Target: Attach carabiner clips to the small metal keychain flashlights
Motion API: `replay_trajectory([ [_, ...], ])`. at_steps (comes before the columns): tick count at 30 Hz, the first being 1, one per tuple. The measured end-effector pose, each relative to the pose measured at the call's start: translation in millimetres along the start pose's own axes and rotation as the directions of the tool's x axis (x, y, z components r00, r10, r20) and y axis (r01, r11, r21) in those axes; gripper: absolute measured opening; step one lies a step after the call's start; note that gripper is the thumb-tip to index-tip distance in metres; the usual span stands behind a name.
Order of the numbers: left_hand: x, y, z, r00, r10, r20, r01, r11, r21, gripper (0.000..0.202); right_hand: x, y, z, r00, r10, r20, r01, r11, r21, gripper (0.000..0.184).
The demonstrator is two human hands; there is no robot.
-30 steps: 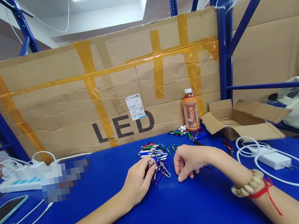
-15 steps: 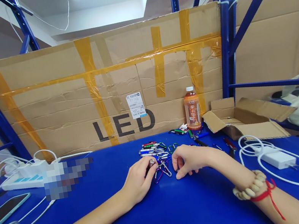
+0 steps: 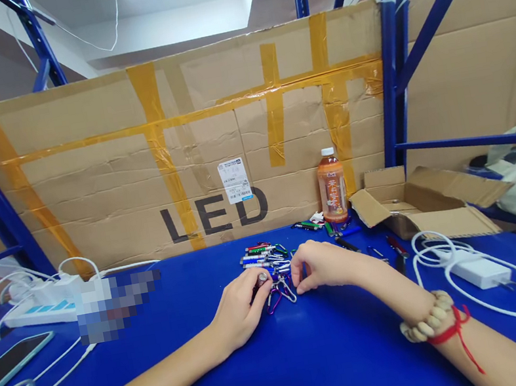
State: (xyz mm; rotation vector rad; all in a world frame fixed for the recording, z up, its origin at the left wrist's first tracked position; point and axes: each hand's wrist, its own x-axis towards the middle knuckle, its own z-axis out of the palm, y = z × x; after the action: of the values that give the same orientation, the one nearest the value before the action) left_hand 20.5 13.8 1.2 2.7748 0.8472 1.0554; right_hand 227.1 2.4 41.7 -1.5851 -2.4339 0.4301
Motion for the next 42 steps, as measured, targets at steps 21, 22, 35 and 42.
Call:
replay_trajectory([
  [21,-1.4,-1.2,-0.7,1.000,-0.026,-0.007,0.026,0.999,-0.045,0.021,9.2,-6.8,7.4,0.991,0.036,-0.127,0.068,0.690,0.721,0.046],
  [22,-1.1,-1.2,-0.7,0.999,-0.045,0.017,0.047,0.996,-0.073,0.019,9.2,-7.9,7.6,0.990,0.059,-0.127,0.054,0.679,0.732,0.043],
  [35,1.2,0.3,-1.7,0.973,-0.100,0.209,0.134,0.978,-0.157,0.015,11.3,-19.4,14.7,0.962,0.181,-0.206,0.083,0.522,0.849,0.042],
  [42,0.3,-3.2,-0.1,0.989,-0.058,0.134,0.090,0.966,-0.244,0.021,11.6,-20.3,14.8,0.950,0.149,-0.274,0.145,0.566,0.811,0.038],
])
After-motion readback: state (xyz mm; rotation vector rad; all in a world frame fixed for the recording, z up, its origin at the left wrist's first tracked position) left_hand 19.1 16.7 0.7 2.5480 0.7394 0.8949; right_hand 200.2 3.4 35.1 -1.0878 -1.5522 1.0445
